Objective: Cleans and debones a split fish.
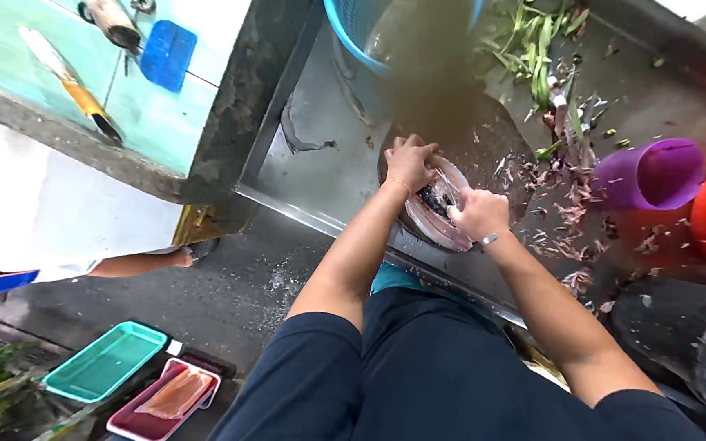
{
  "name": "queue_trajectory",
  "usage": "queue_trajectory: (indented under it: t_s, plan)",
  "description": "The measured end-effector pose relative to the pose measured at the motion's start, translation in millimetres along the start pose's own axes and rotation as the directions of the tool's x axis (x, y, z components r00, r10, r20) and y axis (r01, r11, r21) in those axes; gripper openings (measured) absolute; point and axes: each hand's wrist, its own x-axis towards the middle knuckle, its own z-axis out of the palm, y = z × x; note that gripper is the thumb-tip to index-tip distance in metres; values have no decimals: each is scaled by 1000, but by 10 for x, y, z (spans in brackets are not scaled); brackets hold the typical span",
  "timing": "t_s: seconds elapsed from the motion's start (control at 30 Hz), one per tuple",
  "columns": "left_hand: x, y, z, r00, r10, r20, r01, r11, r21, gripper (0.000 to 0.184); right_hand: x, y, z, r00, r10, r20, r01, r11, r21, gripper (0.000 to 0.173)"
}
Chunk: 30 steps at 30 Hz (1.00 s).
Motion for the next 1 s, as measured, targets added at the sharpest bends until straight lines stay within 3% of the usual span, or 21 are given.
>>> queue_trajectory:
  t_s: [0.1,0.2,0.3,0.4,0.5,0.53,0.63,0.77,0.87,0.93,1.0]
  plan:
    - [7,14,-27,1000,-20,9,20,999,27,64,-72,-15,-108,999,-37,-31,38,999,36,31]
    - [2,23,-25,1000,-21,8,21,1000,3,63,-294,103,-178,991,-10,-130,12,1000,22,35]
    - [2,31,-37,1000,-11,16,11,1000,9,63,-146,-47,-49,997,7,-74,-10,999,-32,47]
    - [2,39,-34,1000,-20,21,19,999,35,63,-99,-186,-137,999,38,-1,-38,999,-20,36]
    - [20,31,-38,1000,-17,27,16,999,43,64,-399,199,-182,986,-16,-165,35,993,109,33]
    - [23,32,-32,999,-17,32,15,999,45,64,-434,397,-88,977,23,-211,-2,995,101,39]
    - [19,29,-19,999,-5,32,4,999,40,67,-437,633,97,965,237,-112,-229,970,80,51]
    - [20,9,-41,998,21,67,-25,997,68,71,-339,39,98,985,86,-147,-77,995,70,49]
    - [10,57,-80,996,11,91,-20,995,98,72,-293,-118,57,993,56,-100,-46,994,98,34]
    - [78,48,-157,996,31,87,-42,992,120,72,-368,92,-71,978,50,-204,-26,992,122,31]
    - [60,59,-87,988,113,102,-124,987,102,73,-532,499,56,958,127,-257,-103,989,104,42]
